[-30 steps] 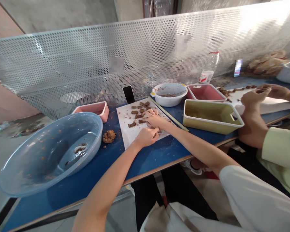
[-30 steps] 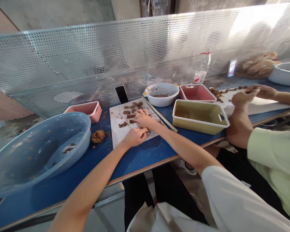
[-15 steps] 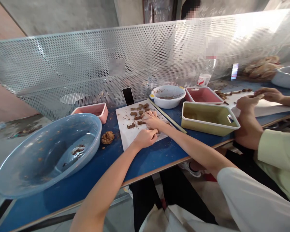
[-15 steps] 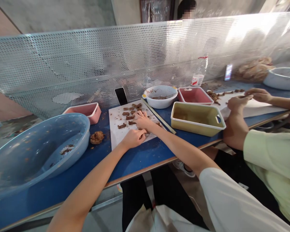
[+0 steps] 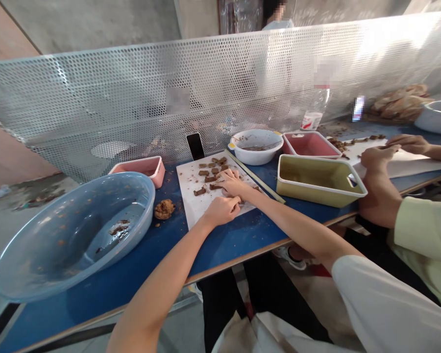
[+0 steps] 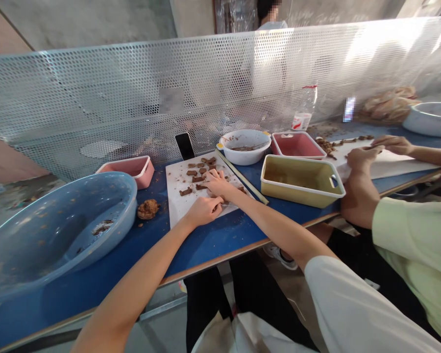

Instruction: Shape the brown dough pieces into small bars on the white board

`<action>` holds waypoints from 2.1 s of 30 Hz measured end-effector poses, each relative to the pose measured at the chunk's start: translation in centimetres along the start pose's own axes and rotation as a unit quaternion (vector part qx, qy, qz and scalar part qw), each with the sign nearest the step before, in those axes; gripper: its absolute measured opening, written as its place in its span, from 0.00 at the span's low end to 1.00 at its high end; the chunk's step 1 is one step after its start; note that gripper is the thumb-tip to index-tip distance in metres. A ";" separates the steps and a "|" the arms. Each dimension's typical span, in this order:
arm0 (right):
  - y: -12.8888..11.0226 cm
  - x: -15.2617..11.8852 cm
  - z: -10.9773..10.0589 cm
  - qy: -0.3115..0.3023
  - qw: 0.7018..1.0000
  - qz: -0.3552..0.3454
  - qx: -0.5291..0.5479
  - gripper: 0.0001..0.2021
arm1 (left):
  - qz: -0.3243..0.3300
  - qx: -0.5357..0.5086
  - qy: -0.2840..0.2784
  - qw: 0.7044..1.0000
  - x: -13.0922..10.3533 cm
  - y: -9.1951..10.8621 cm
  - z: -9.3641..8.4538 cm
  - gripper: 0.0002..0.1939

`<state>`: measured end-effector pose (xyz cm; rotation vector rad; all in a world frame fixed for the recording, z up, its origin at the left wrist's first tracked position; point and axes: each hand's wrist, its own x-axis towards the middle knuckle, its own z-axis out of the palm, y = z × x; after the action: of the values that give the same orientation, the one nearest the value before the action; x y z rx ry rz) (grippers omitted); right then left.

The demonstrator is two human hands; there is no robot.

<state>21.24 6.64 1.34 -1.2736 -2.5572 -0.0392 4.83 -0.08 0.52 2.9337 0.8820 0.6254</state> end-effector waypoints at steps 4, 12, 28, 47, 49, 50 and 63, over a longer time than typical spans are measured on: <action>0.2 0.0 0.2 0.010 1.000 -0.002 0.006 0.23 | -0.002 0.001 -0.005 1.000 0.0 0.0 0.0 0.11; 0.7 0.3 1.4 0.020 1.000 0.003 0.002 0.24 | -0.005 0.007 -0.011 1.000 -0.1 0.1 -0.1 0.11; 0.7 0.2 1.2 0.011 1.000 -0.008 0.004 0.25 | 0.000 0.008 -0.003 1.000 -0.1 0.0 0.0 0.11; 1.0 0.1 1.5 0.019 0.999 -0.017 -0.028 0.23 | -0.008 0.006 -0.020 1.000 0.0 0.3 -0.3 0.12; 1.0 0.1 1.6 0.016 0.999 -0.023 -0.025 0.23 | -0.006 0.004 -0.019 1.000 0.0 0.4 -0.4 0.12; 1.0 0.1 1.7 0.014 0.999 -0.025 -0.022 0.23 | -0.006 0.002 -0.019 1.000 0.0 0.4 -0.4 0.12; 1.1 -0.1 0.7 0.125 0.991 0.029 0.041 0.21 | -0.054 -0.024 0.087 0.994 0.0 0.6 -0.4 0.12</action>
<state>22.03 7.31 0.51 -1.2267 -2.2861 -0.0771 4.96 -0.60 0.90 2.7985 1.0168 0.8908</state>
